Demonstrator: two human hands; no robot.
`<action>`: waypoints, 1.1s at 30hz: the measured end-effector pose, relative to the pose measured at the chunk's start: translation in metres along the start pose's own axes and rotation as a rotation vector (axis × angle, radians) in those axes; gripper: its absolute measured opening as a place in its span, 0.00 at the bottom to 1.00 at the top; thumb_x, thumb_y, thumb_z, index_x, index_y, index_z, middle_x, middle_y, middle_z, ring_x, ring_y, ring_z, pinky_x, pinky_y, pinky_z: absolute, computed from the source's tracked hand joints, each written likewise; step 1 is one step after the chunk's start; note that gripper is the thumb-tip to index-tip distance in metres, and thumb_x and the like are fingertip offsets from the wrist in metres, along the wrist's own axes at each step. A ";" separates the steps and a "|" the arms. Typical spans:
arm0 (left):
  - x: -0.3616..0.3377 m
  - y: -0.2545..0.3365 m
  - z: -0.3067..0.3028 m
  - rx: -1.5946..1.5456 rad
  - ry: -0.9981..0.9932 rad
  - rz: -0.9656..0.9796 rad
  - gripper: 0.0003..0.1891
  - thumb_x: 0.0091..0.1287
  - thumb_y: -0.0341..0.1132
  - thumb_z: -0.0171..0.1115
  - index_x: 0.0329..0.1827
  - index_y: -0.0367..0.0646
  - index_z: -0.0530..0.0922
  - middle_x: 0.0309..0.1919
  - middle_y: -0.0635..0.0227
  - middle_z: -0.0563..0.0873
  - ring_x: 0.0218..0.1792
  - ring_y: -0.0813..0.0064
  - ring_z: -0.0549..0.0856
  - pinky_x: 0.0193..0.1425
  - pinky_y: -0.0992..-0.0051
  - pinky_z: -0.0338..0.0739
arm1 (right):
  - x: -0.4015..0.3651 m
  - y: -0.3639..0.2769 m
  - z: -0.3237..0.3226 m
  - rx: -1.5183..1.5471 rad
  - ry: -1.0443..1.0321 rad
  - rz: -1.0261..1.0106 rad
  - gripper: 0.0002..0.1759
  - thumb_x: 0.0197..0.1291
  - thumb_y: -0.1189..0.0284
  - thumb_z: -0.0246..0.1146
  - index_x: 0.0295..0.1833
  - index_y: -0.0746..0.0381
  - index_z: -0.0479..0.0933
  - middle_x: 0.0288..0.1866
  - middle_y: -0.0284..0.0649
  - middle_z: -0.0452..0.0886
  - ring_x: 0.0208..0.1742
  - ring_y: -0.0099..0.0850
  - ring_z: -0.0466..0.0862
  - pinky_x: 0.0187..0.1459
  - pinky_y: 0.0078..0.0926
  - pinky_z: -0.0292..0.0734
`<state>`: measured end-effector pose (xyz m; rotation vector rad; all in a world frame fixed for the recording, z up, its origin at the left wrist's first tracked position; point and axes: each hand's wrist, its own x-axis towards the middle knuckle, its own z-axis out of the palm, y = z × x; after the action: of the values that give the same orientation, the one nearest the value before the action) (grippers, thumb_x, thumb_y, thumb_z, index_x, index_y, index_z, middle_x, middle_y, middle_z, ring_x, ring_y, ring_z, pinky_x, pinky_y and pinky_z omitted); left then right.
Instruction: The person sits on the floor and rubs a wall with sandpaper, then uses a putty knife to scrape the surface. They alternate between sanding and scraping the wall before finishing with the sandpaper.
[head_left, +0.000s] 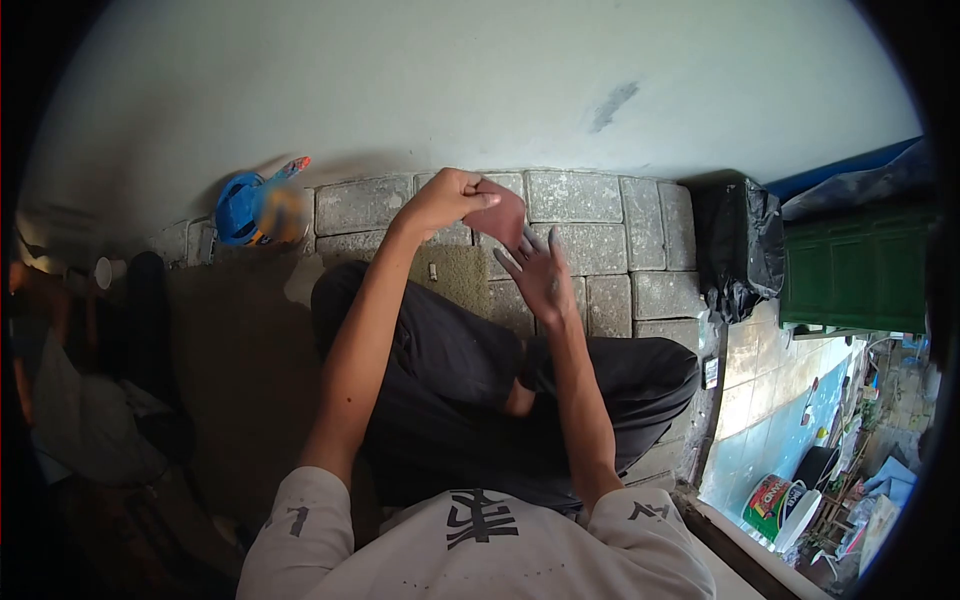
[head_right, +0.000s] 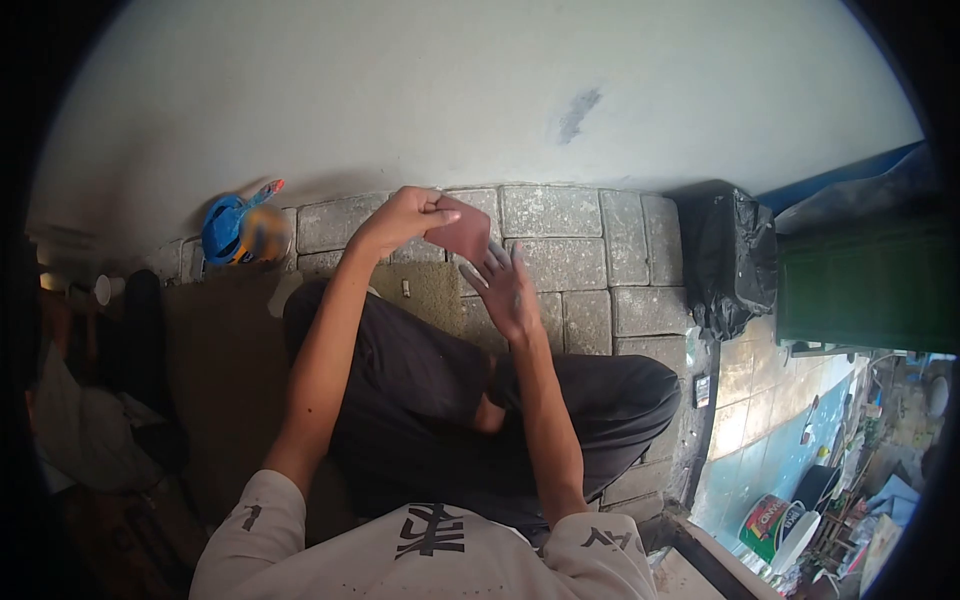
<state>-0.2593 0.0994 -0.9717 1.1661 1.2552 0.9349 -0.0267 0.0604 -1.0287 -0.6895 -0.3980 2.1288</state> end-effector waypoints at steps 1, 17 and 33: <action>0.003 -0.006 -0.003 0.080 -0.046 -0.035 0.15 0.73 0.36 0.70 0.53 0.32 0.86 0.40 0.66 0.91 0.39 0.80 0.86 0.46 0.74 0.80 | 0.005 0.000 0.017 0.073 -0.056 -0.036 0.35 0.81 0.49 0.52 0.76 0.67 0.66 0.78 0.43 0.69 0.81 0.38 0.65 0.80 0.45 0.60; -0.028 0.063 -0.028 0.575 0.305 0.143 0.16 0.71 0.45 0.69 0.47 0.39 0.88 0.38 0.55 0.92 0.41 0.60 0.92 0.46 0.66 0.85 | 0.114 0.053 0.048 -0.051 -0.066 0.211 0.22 0.80 0.68 0.56 0.71 0.69 0.69 0.68 0.45 0.77 0.66 0.32 0.81 0.66 0.34 0.82; -0.010 -0.004 0.052 1.185 -0.599 -0.369 0.22 0.66 0.55 0.73 0.47 0.45 0.91 0.44 0.61 0.94 0.50 0.64 0.92 0.57 0.59 0.85 | 0.180 0.027 0.105 0.296 -0.281 0.395 0.31 0.80 0.77 0.42 0.79 0.84 0.43 0.81 0.73 0.52 0.80 0.61 0.64 0.79 0.47 0.72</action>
<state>-0.2096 0.0816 -0.9765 1.8091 1.4253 -0.5550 -0.1958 0.1853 -1.0187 -0.3146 -0.0892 2.6022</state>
